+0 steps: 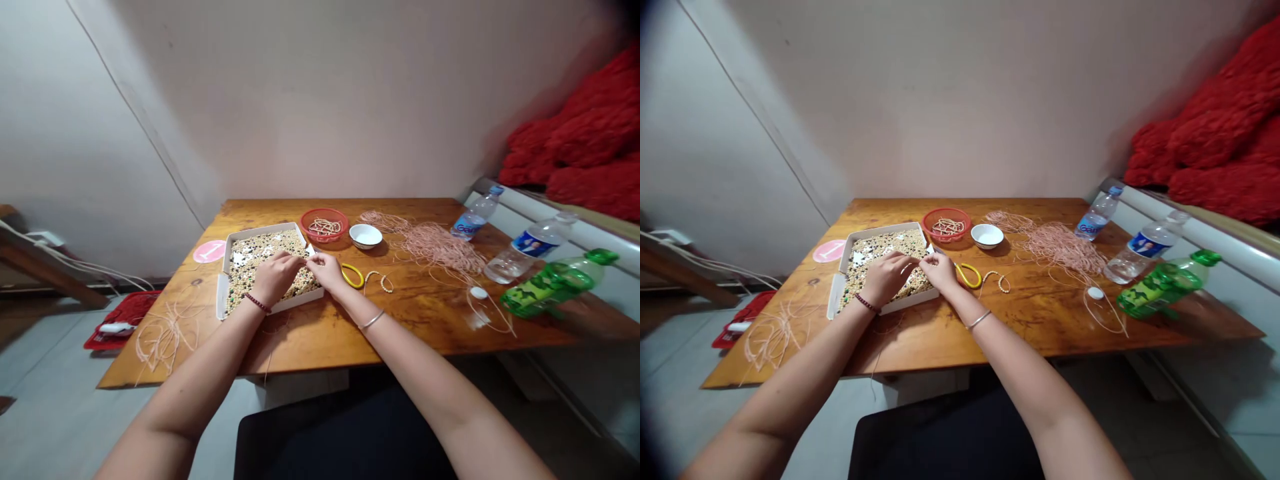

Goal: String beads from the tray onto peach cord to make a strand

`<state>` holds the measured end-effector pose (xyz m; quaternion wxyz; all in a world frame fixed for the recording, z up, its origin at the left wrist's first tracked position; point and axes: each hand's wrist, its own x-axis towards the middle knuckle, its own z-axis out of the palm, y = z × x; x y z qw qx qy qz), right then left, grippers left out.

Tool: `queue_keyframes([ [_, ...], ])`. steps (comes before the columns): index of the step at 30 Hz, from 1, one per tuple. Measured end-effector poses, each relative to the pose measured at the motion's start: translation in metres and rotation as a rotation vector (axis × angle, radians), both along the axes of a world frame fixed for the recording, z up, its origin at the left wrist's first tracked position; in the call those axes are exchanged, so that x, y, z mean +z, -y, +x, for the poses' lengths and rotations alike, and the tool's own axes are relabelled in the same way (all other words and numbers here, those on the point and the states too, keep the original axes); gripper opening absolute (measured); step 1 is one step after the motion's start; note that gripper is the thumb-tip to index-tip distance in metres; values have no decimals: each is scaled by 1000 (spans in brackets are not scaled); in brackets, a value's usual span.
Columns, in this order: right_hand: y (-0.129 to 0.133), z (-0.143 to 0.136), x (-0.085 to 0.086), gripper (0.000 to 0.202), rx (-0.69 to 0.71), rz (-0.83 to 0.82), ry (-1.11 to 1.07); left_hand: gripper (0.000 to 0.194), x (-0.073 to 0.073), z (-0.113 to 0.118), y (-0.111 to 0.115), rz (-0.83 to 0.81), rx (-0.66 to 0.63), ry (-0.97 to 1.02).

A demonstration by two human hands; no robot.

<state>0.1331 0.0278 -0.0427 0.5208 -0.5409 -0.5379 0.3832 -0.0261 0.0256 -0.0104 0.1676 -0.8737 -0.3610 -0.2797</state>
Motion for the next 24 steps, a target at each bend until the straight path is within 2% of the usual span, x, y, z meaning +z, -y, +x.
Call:
queue_keyframes([
  [7, 11, 7, 13, 24, 20, -81, -23, 25, 2, 5, 5, -69, 14, 63],
  [12, 12, 10, 33, 23, 44, -82, 30, 25, 9, 6, 8, -66, 12, 122],
  [17, 10, 16, 49, 18, 86, -72, 121, 24, 9, 7, 8, -50, 5, 197],
  [20, 13, 15, 49, 19, 111, -13, 107, 22, 12, 6, 11, -45, 6, 208],
  [24, 20, 6, 34, 26, 44, 106, -41, 21, 18, 5, 16, -37, 10, 228],
])
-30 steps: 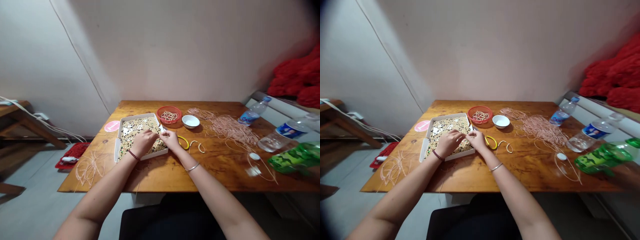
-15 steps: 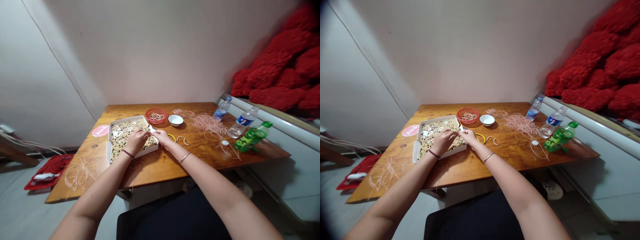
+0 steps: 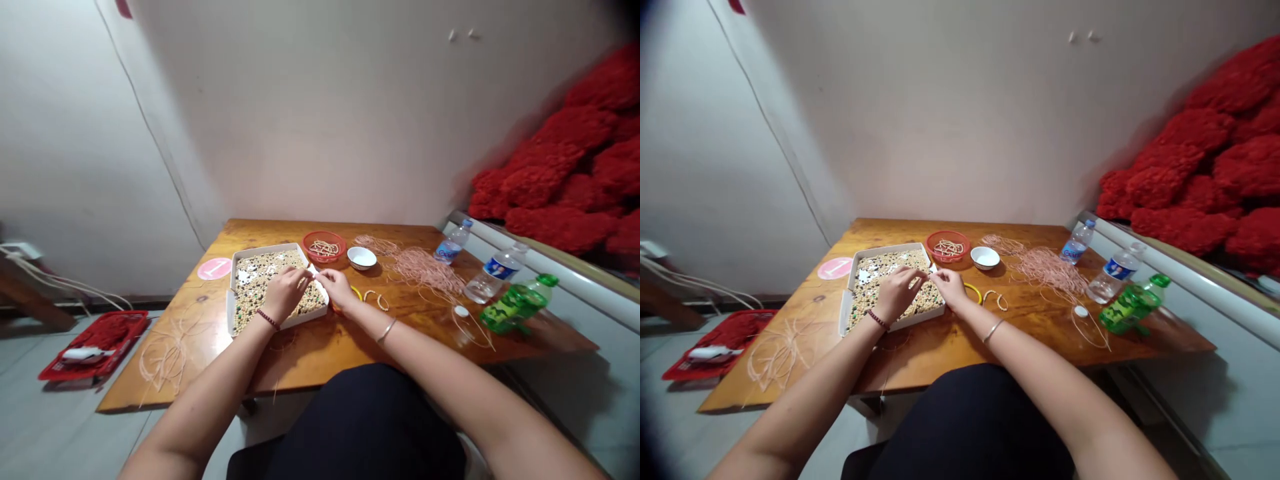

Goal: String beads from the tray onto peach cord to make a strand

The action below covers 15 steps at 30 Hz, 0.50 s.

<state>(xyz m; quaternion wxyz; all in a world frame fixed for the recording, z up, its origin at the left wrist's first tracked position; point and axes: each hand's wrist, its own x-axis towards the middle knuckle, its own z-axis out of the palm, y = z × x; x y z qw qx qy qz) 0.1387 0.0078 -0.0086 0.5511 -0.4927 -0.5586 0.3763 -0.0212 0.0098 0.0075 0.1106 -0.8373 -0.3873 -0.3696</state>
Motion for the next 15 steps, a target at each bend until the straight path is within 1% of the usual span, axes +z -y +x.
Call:
queue_keyframes([
  [3, 4, -6, -13, 31, 4, -55, -58, 19, 1, 0, 1, -26, 3, -57],
  [6, 1, -9, -20, 31, -17, -70, -74, 20, 2, 0, 1, -52, 42, -87],
  [9, -10, -10, -18, 30, 0, -99, -86, 21, 4, -2, 1, -52, 64, -126],
  [13, -25, -13, -10, 31, 140, -120, -69, 22, 7, -7, 1, -79, 173, -38],
  [15, -28, -13, -8, 30, 146, -57, -52, 22, 9, -8, 2, -100, 189, -22],
])
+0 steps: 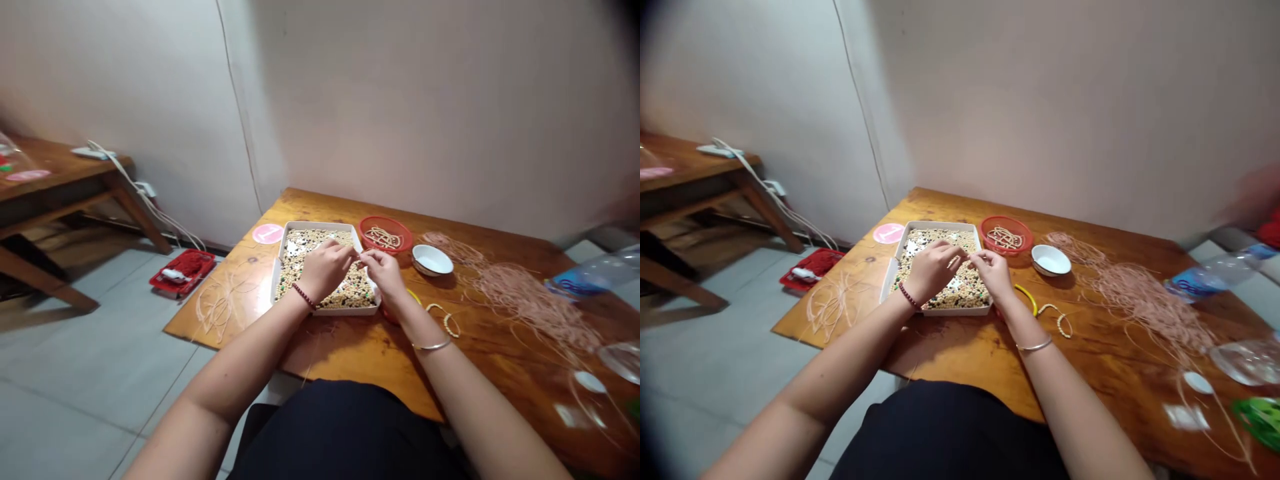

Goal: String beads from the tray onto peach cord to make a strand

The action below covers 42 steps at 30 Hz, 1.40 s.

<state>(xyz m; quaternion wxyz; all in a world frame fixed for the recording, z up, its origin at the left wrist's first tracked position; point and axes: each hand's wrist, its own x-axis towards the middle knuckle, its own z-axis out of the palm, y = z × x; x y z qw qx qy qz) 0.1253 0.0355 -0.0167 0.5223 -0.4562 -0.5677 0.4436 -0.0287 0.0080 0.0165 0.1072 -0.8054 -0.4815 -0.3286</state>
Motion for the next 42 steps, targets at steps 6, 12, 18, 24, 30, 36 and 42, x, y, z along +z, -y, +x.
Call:
queue_keyframes([
  [6, 8, 2, -9, 25, -86, 113, 136, 17, 39, -20, 35, -51, 84, 29],
  [12, 14, 4, -19, 28, -58, 145, 334, 22, 36, -145, 92, -87, 427, 98],
  [18, 14, 6, -20, 29, -163, 199, 401, 20, -59, -247, 112, -363, 938, 473],
  [24, 12, 10, -18, 29, -191, 210, 263, 26, -74, -246, 104, -277, 1221, 744],
  [30, 15, 11, -20, 28, -181, 233, 334, 22, -75, -244, 102, -217, 1226, 841],
  [36, 12, 9, -25, 28, -214, 170, 216, 20, -84, -247, 101, -152, 1176, 941],
  [42, 12, -2, -32, 30, -78, 185, 59, 14, -91, -249, 102, -83, 1131, 985],
])
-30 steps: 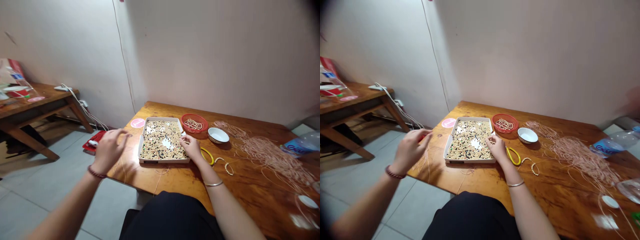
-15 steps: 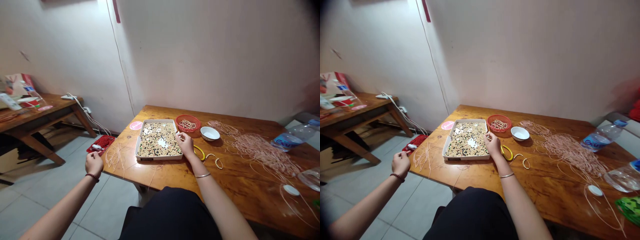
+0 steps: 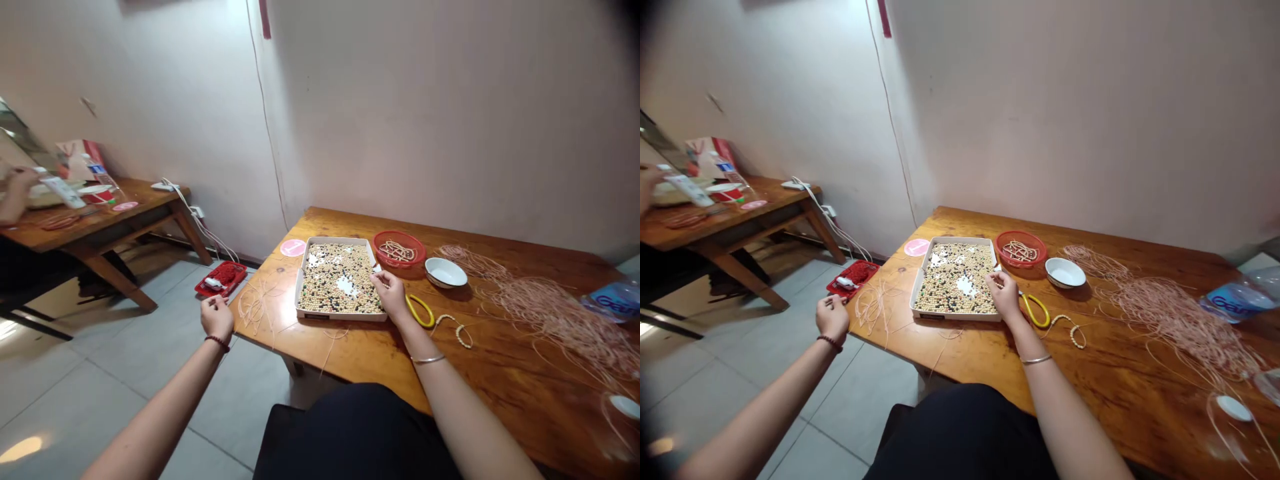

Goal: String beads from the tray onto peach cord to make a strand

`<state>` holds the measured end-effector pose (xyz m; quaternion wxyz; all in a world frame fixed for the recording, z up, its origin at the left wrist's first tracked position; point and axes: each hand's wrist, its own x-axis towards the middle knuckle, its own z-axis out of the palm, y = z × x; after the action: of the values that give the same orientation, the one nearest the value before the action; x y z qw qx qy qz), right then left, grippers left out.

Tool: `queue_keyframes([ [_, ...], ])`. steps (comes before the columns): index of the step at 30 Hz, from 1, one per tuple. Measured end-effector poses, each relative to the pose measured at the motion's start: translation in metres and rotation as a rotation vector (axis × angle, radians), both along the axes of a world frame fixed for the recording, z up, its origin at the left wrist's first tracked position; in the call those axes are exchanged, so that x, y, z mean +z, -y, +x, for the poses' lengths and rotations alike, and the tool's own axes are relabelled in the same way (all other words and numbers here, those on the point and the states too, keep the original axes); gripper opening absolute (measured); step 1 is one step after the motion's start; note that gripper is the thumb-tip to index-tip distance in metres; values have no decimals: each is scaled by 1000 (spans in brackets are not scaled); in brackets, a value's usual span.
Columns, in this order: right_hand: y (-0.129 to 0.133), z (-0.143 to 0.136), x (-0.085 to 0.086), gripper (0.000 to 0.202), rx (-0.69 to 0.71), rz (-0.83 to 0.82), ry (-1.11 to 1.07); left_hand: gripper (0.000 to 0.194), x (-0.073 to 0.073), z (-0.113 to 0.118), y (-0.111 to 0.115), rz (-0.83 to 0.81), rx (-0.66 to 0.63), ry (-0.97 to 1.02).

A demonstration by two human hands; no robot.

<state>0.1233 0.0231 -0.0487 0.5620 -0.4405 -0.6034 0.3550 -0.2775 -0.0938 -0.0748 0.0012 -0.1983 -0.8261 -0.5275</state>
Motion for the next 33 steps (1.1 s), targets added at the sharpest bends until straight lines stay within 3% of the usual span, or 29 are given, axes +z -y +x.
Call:
queue_keyframes([
  [10, 6, -1, 1, 28, 64, 37, 90, 14, -3, 1, 3, -33, -57, -52],
  [14, 9, -4, 0, 30, 82, 35, 115, 13, 9, 6, 12, -61, -95, -132],
  [17, 10, -7, 2, 31, 86, 26, 108, 14, 29, 20, 19, -30, -184, -242],
  [19, 10, -9, 4, 32, 113, -1, 91, 16, 47, 43, 18, 22, -260, -312],
  [22, 8, -12, 7, 30, 137, -74, 115, 22, 79, 98, 4, 132, -695, -445],
  [24, 7, -13, 8, 27, 161, -84, 147, 19, 98, 141, -16, 140, -1045, -497],
  [26, 8, -10, 9, 26, 146, -43, 145, 14, 110, 181, -44, 144, -1268, -586],
  [29, 8, -5, 8, 22, 127, -57, 60, 11, 108, 222, -87, 137, -1413, -670],
  [33, 7, -1, 4, 21, 44, -43, -51, 10, 90, 235, -117, 60, -1409, -810],
])
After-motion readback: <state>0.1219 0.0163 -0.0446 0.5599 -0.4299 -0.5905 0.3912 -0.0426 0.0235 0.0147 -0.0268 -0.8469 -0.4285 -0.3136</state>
